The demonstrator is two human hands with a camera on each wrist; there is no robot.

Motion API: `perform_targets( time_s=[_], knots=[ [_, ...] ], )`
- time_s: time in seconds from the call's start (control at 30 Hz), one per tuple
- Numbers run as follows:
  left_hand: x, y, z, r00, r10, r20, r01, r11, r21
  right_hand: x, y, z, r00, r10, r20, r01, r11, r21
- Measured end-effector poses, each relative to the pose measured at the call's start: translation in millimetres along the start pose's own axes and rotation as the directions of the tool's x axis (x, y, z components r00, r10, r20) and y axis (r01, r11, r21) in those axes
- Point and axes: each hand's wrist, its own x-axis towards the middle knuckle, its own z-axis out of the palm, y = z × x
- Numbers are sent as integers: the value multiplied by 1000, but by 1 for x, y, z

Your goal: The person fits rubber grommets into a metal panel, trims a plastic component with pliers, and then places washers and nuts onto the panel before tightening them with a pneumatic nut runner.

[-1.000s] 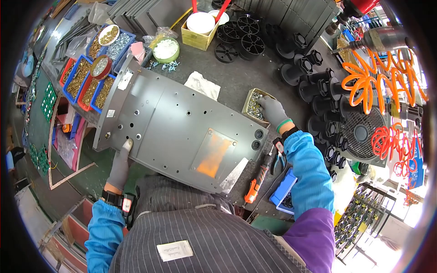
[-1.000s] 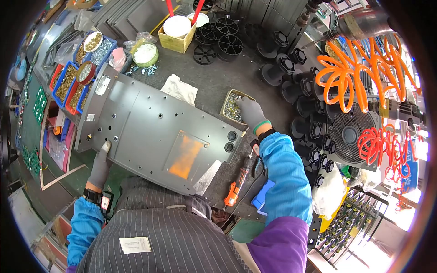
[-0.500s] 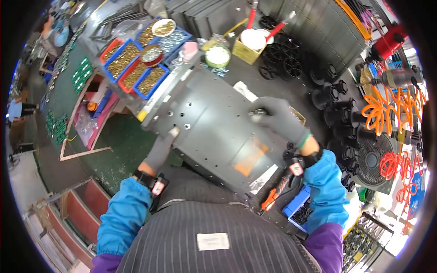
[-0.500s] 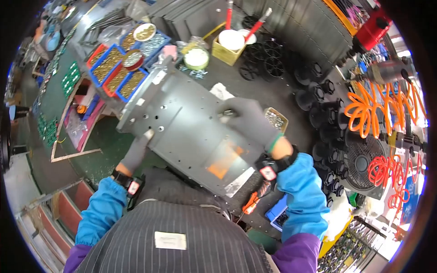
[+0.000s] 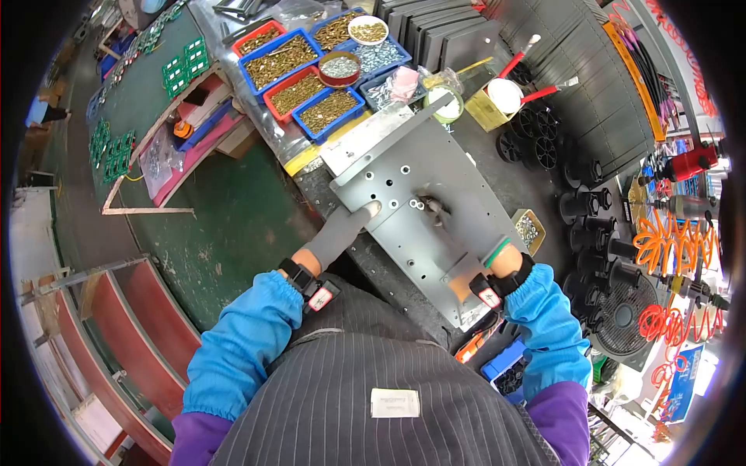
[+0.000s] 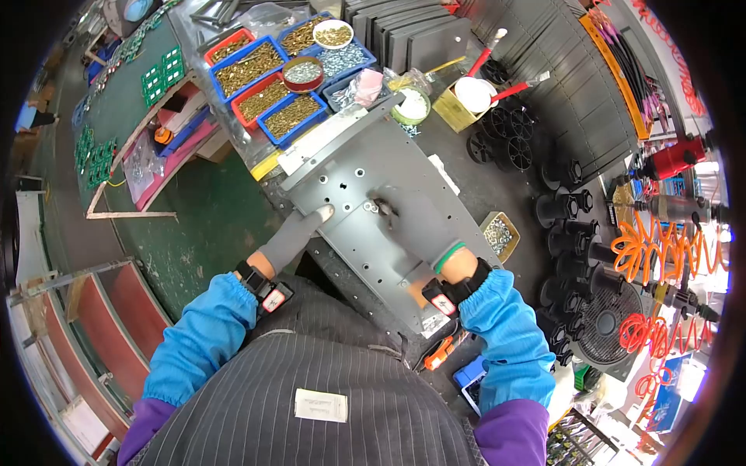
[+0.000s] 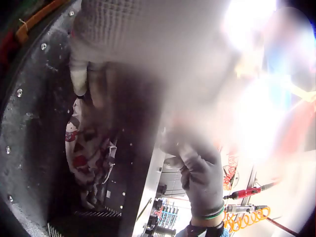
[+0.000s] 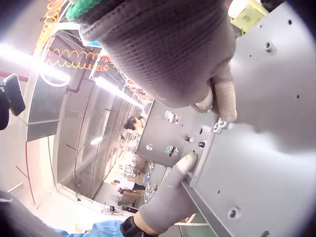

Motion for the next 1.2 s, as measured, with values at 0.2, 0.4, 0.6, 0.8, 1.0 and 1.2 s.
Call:
perform_targets(
  time_s=[0.2, 0.4, 0.6, 0.8, 1.0, 1.2],
  knots=[
    [5, -8, -7, 998, -37, 52, 36, 999, 22, 23, -1, -4, 993, -95, -76, 99, 994, 52],
    [8, -7, -9, 996, -36, 84, 32, 998, 52, 69, -1, -1, 976, 218, -3, -201, 905, 374],
    [19, -23, -13, 992, -70, 102, 66, 997, 39, 84, 9, 0, 961, 274, 47, -277, 931, 236],
    [20, -28, -13, 993, -41, 114, 39, 999, 17, 81, -1, 2, 1000, -14, -24, 10, 992, -123],
    [12, -13, -10, 994, -3, 111, 2, 1000, 8, 68, -12, -8, 936, -348, 59, 329, 800, -502],
    [11, -12, -8, 995, -8, 104, 6, 1000, 19, 72, -7, -6, 948, -275, 159, 307, 664, -681]
  ],
)
